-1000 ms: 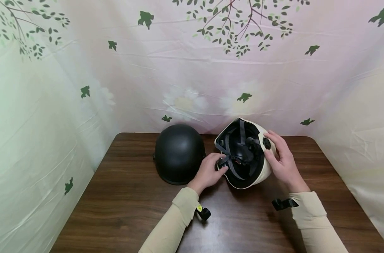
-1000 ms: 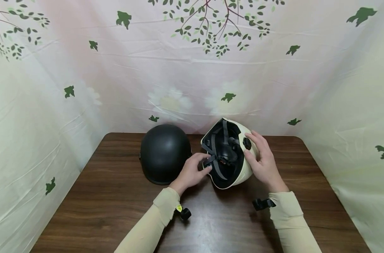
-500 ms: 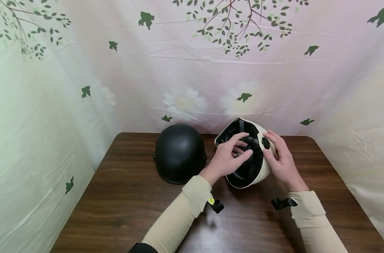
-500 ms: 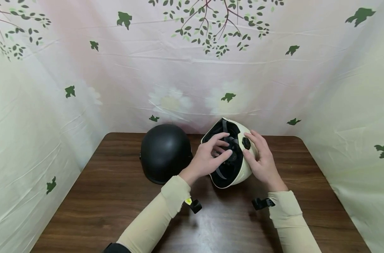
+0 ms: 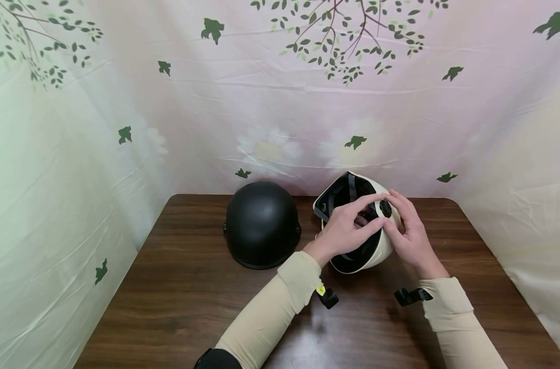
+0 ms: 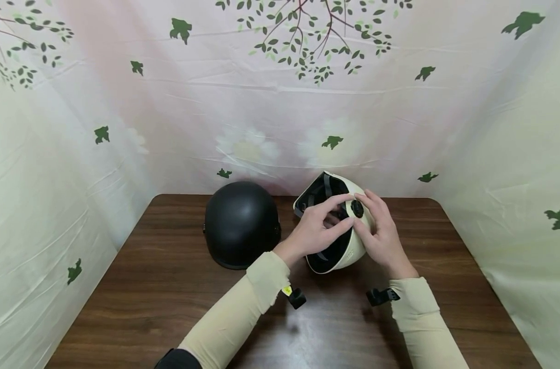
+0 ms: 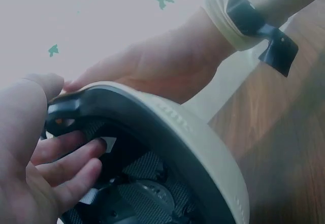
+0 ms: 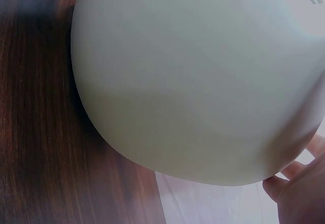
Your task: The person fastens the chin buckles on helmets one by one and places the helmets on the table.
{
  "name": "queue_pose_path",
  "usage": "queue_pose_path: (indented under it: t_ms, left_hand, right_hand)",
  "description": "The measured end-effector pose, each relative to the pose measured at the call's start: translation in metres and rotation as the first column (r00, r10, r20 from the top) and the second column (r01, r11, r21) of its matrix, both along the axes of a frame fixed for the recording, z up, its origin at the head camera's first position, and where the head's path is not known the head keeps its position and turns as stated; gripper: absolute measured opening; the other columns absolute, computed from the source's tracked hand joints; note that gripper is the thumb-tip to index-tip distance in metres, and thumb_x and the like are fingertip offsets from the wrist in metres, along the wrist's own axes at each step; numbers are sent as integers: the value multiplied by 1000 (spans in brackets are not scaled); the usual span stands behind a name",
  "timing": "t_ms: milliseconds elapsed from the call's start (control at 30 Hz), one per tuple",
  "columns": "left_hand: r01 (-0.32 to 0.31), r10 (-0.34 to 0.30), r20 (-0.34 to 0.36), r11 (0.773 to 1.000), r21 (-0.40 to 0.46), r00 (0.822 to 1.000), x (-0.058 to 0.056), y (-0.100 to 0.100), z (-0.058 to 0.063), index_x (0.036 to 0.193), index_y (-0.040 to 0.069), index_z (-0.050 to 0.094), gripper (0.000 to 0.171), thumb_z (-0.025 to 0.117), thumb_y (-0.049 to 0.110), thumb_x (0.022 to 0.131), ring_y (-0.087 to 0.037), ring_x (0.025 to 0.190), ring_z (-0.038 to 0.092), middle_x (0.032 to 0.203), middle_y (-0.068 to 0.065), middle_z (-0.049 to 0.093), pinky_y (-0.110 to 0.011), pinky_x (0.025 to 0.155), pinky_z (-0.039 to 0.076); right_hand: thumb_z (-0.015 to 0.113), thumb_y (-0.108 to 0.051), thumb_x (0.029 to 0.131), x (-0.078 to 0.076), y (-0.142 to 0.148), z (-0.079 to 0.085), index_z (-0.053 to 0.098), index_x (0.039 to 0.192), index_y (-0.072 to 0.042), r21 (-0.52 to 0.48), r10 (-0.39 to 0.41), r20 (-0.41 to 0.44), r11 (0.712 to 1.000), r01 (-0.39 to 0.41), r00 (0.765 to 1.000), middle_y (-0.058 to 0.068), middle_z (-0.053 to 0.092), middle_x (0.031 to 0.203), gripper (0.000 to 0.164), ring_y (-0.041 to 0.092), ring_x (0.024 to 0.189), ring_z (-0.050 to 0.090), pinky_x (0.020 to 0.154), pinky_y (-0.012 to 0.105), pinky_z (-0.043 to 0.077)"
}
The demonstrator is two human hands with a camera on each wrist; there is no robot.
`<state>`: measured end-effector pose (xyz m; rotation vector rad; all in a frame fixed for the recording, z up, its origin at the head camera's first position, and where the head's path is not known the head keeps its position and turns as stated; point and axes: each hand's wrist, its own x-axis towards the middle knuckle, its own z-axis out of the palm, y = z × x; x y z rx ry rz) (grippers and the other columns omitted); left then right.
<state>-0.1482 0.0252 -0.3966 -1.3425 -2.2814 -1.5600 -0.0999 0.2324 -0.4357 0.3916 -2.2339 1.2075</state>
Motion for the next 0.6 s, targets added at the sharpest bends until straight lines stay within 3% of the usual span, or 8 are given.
queue_pose_path:
  t_ms: [267, 600]
  left_hand:
    - [-63, 58, 85, 996, 59, 995, 1, 6, 0, 138, 22, 63, 35, 68, 26, 104, 12, 83, 64, 113, -1, 74, -10, 80, 53]
    - [-13, -16, 199, 989, 146, 980, -5, 5, -4, 131, 25, 65, 28, 70, 29, 103, 6, 96, 69, 120, 3, 74, -17, 83, 57]
  right_hand:
    - [67, 3, 96, 1, 1, 1, 55, 151, -7, 14, -1, 9, 1000, 1, 1000, 15, 38, 164, 57, 35, 150, 33, 112, 16, 27]
    - [67, 4, 94, 0, 1, -1, 55, 150, -6, 33, -8, 6, 999, 8, 1000, 19, 38, 164, 58, 37, 151, 33, 115, 19, 25]
